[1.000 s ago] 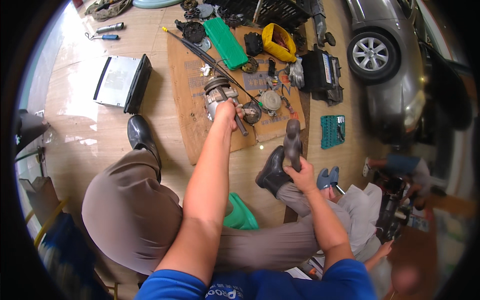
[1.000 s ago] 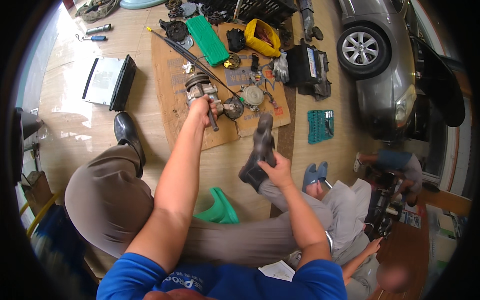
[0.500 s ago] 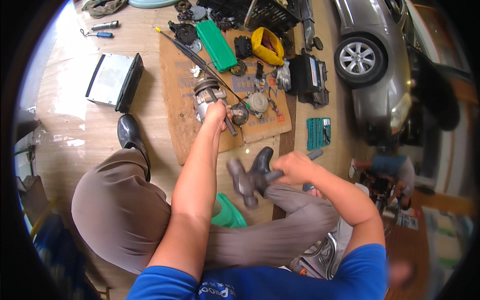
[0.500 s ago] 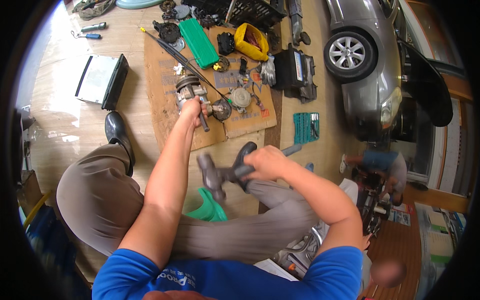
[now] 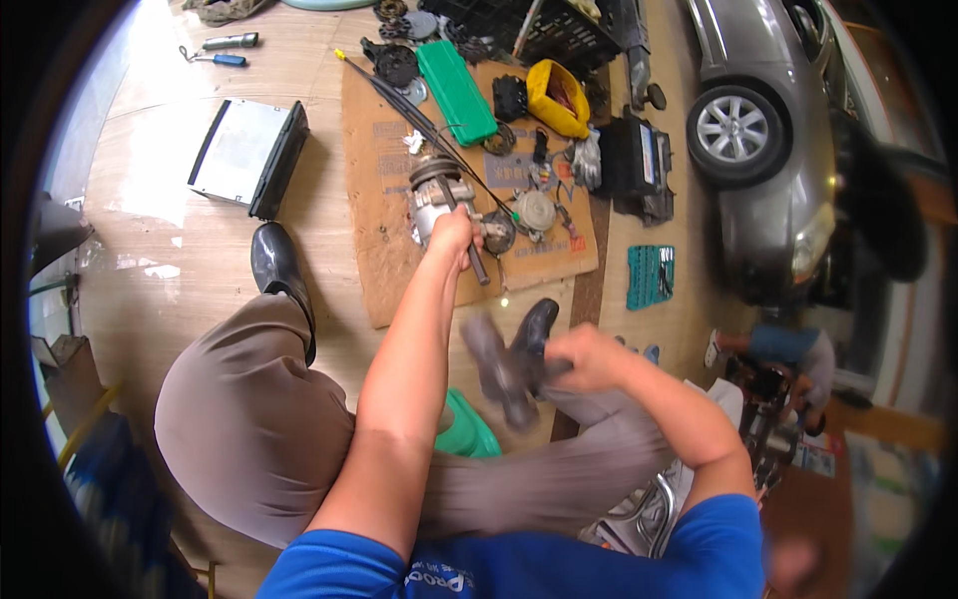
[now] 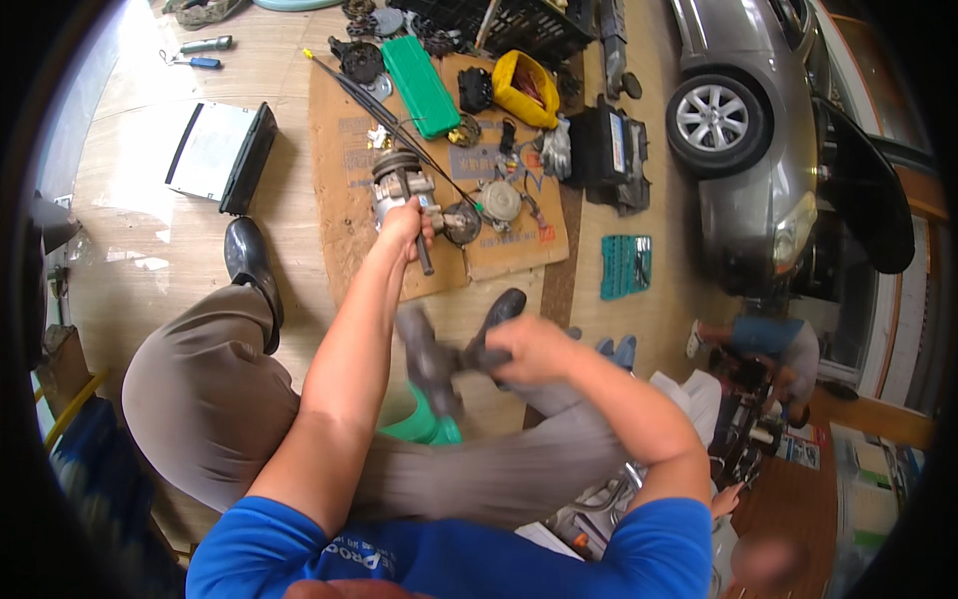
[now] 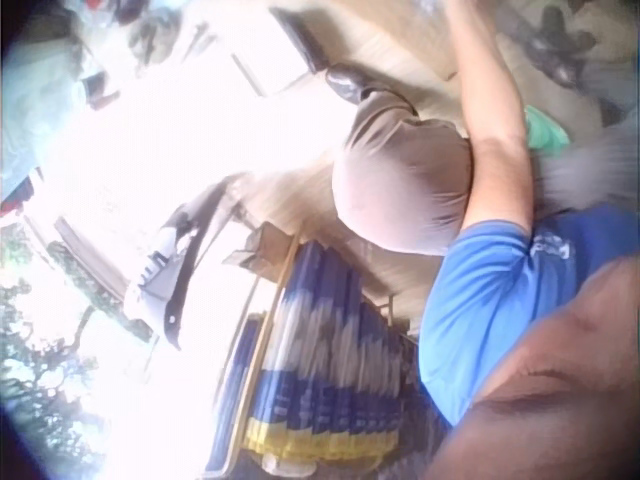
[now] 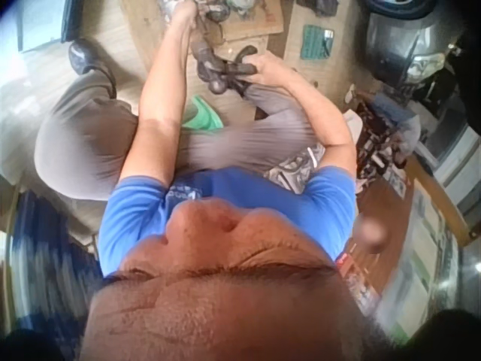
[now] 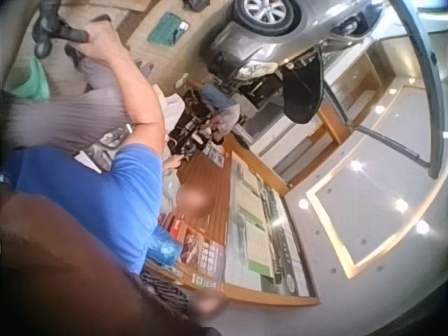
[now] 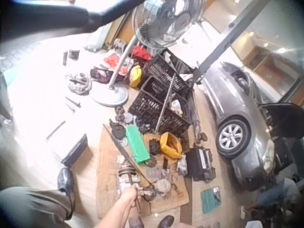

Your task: The person disassembles a car air conditioning compressor on a cardboard sheet using a hammer, screwdriver, and pry bar, hitting the metal casing to loosen it and prying the internal components apart.

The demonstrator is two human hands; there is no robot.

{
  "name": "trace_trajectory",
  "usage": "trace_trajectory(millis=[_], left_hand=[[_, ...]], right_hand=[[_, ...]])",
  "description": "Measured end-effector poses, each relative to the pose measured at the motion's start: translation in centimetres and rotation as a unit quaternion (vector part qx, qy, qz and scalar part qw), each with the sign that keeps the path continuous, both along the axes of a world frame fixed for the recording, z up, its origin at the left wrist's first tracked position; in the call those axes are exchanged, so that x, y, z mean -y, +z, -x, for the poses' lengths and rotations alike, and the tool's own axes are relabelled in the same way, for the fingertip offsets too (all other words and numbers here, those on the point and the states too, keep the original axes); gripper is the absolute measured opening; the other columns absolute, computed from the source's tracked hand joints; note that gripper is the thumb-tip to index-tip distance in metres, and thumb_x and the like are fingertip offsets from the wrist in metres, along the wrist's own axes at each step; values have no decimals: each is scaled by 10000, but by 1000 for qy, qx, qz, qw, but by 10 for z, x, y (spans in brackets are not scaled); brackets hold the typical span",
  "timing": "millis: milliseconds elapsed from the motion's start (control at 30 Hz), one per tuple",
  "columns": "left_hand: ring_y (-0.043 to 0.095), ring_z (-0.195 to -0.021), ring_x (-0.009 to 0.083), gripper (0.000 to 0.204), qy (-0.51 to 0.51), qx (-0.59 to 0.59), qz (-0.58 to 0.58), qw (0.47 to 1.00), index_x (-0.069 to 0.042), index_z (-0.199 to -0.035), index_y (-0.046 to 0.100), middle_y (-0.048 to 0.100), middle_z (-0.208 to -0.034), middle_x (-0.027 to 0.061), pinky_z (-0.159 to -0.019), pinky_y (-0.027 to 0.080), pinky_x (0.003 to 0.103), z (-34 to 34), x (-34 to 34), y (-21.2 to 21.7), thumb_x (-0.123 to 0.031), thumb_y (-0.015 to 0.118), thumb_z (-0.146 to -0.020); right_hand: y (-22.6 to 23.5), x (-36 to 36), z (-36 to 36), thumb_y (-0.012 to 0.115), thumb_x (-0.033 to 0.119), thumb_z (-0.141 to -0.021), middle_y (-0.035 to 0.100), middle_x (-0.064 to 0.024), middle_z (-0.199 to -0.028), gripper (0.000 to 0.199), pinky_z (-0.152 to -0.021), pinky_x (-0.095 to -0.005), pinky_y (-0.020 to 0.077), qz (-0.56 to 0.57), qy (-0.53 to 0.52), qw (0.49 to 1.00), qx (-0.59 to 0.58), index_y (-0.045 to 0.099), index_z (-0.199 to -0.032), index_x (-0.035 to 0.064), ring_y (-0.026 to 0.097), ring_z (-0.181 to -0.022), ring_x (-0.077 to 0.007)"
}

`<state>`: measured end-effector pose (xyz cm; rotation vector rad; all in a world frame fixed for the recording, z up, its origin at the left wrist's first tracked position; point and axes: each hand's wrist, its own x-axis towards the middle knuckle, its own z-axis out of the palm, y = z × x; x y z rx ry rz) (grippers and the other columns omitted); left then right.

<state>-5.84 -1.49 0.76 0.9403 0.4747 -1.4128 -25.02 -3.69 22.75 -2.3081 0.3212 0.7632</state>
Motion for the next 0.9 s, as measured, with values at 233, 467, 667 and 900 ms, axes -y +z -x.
trace_trajectory(millis=[233,467,667,900], left_hand=[[445,-466,171,311,-11,-25,-9,1000,-66,-904,458,480,-649,57,-419,383,332,5,7,6,-347,384,-1014],[437,-463,174,313,9,-33,-11,999,-59,-898,451,482,-637,59,-402,365,339,6,2,4,-340,374,-1012],[448,-470,171,343,-54,52,-27,997,-50,-877,460,481,-619,55,-397,361,335,20,-7,-8,-349,360,-1012],[457,-458,168,367,-4,12,14,1000,-29,-871,450,504,-644,69,-402,392,331,3,1,-6,-357,367,-1015]], right_hand=[[-12,-2,9,771,268,-741,574,-165,-634,312,-560,-394,471,61,-106,992,5,565,-721,34,585,-609,-376],[0,7,17,722,211,-668,613,-130,-698,182,-640,-429,506,72,66,995,-18,636,-777,93,620,-699,-353],[0,-17,17,748,277,-715,643,-143,-767,254,-633,-426,499,-4,-37,999,21,620,-782,69,627,-747,-351],[-22,-1,12,760,258,-777,597,-141,-664,267,-605,-327,455,7,-160,987,-30,642,-840,27,549,-601,-195]])
